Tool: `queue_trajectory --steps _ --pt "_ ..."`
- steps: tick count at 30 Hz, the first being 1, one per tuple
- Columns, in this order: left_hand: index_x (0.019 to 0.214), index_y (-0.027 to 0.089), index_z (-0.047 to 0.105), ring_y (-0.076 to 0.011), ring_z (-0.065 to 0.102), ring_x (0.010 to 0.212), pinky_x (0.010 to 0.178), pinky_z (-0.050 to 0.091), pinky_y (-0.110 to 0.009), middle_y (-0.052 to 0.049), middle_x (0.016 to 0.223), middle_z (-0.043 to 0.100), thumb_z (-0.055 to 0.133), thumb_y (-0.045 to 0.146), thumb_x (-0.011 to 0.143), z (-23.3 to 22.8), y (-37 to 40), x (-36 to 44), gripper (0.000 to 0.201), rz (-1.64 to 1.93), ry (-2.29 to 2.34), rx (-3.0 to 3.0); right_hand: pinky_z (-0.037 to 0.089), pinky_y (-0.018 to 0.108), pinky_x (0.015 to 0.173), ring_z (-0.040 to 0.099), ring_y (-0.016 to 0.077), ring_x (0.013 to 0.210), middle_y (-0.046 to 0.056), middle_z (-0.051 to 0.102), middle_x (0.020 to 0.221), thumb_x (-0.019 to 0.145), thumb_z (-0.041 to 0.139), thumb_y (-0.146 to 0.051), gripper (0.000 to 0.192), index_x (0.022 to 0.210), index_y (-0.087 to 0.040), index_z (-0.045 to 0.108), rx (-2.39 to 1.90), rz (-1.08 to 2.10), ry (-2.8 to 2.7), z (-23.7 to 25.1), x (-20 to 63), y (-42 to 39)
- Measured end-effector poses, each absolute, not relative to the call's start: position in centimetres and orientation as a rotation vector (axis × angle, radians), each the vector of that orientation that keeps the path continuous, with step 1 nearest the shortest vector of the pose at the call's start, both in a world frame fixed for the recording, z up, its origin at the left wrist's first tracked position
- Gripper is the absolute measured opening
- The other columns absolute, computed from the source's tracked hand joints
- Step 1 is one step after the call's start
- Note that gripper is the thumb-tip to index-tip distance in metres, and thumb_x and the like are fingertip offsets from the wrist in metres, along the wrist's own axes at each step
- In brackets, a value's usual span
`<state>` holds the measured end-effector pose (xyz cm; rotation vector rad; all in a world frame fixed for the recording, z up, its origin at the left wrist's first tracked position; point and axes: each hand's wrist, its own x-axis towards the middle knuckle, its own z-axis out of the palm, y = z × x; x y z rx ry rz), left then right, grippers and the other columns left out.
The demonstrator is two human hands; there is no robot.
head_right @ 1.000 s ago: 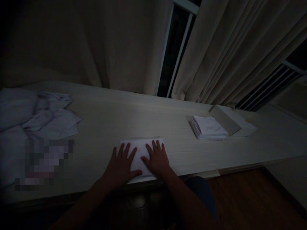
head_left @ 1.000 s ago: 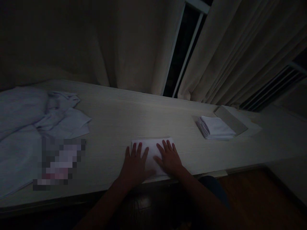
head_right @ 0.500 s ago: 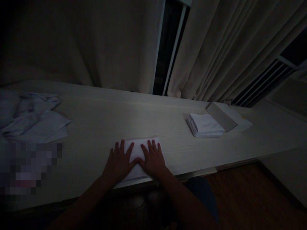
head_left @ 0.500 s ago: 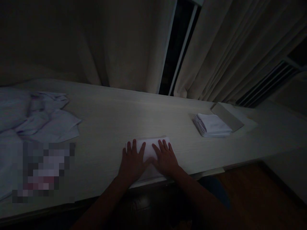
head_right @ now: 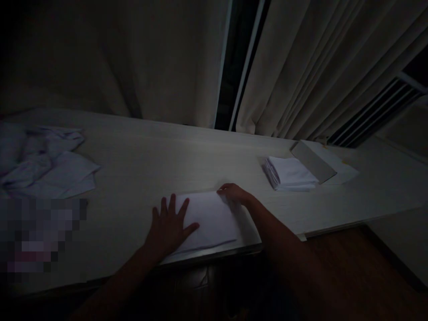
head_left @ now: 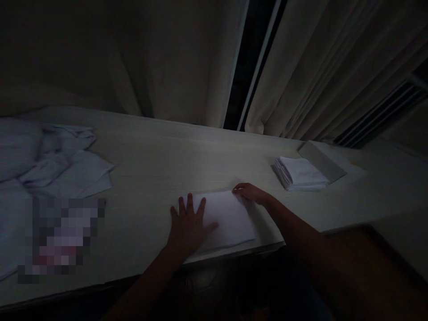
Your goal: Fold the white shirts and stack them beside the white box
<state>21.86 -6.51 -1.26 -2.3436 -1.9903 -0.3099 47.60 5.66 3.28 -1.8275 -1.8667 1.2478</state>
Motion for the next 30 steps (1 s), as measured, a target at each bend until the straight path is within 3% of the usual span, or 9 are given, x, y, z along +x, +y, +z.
queue_trajectory --steps 4,9,16,20,25,30 --pt "0.152 0.024 0.029 -0.0486 0.008 0.146 0.11 0.011 -0.069 -0.02 0.161 0.018 0.033 0.081 0.079 -1.1 -6.5 21.9 0.093 -0.308 -2.023 -2.364 0.039 0.022 0.058 0.051 0.0106 0.063 0.0 0.062 0.076 0.077 0.07 -0.04 0.028 0.097 -0.02 0.069 -1.741 1.494 -1.928 4.3 48.7 7.9" --pt "0.152 0.023 0.029 -0.0481 0.007 0.146 0.111 0.01 -0.068 -0.019 0.161 0.016 0.034 0.08 0.079 -1.0 -6.5 22.0 0.093 -0.299 -2.054 -2.353 0.037 0.023 0.054 0.048 0.01 0.059 0.0 0.06 0.074 0.073 0.073 -0.057 0.042 0.095 -0.021 0.067 -1.789 1.758 -2.071 5.7 48.6 9.4" --pt "0.153 0.024 0.026 -0.0473 0.006 0.147 0.111 0.009 -0.068 -0.019 0.162 0.015 0.032 0.081 0.08 -1.1 -6.5 21.9 0.093 -0.286 -2.048 -2.368 0.047 0.027 0.061 0.06 0.0149 0.064 0.004 0.066 0.071 0.067 0.079 -0.058 0.05 0.09 -0.014 0.068 -1.72 2.041 -1.896 5.5 48.7 10.3" --pt "0.153 0.025 0.027 -0.0455 0.005 0.147 0.111 0.009 -0.068 -0.018 0.162 0.015 0.032 0.082 0.079 -0.9 -6.3 22.0 0.094 -0.255 -2.038 -2.387 0.051 0.028 0.072 0.065 0.0164 0.075 0.009 0.071 0.082 0.065 0.084 -0.049 0.045 0.084 -0.01 0.071 -1.636 2.039 -1.776 4.3 49.3 10.5" --pt "0.153 0.023 0.028 -0.0462 0.006 0.147 0.11 0.01 -0.07 -0.02 0.161 0.016 0.035 0.082 0.077 -0.9 -6.2 22.0 0.096 -0.234 -2.054 -2.394 0.053 0.029 0.067 0.065 0.0159 0.069 0.007 0.07 0.08 0.066 0.086 -0.039 0.036 0.083 -0.012 0.068 -1.586 1.864 -1.62 3.0 50.4 8.8" --pt "0.153 0.024 0.028 -0.0455 0.006 0.147 0.111 0.01 -0.069 -0.019 0.161 0.015 0.034 0.082 0.078 -1.2 -6.3 22.0 0.095 -0.258 -2.017 -2.384 0.055 0.033 0.068 0.067 0.0196 0.073 0.012 0.072 0.089 0.078 0.074 -0.049 0.039 0.091 -0.013 0.069 -1.55 1.822 -1.436 2.9 50.1 5.4"
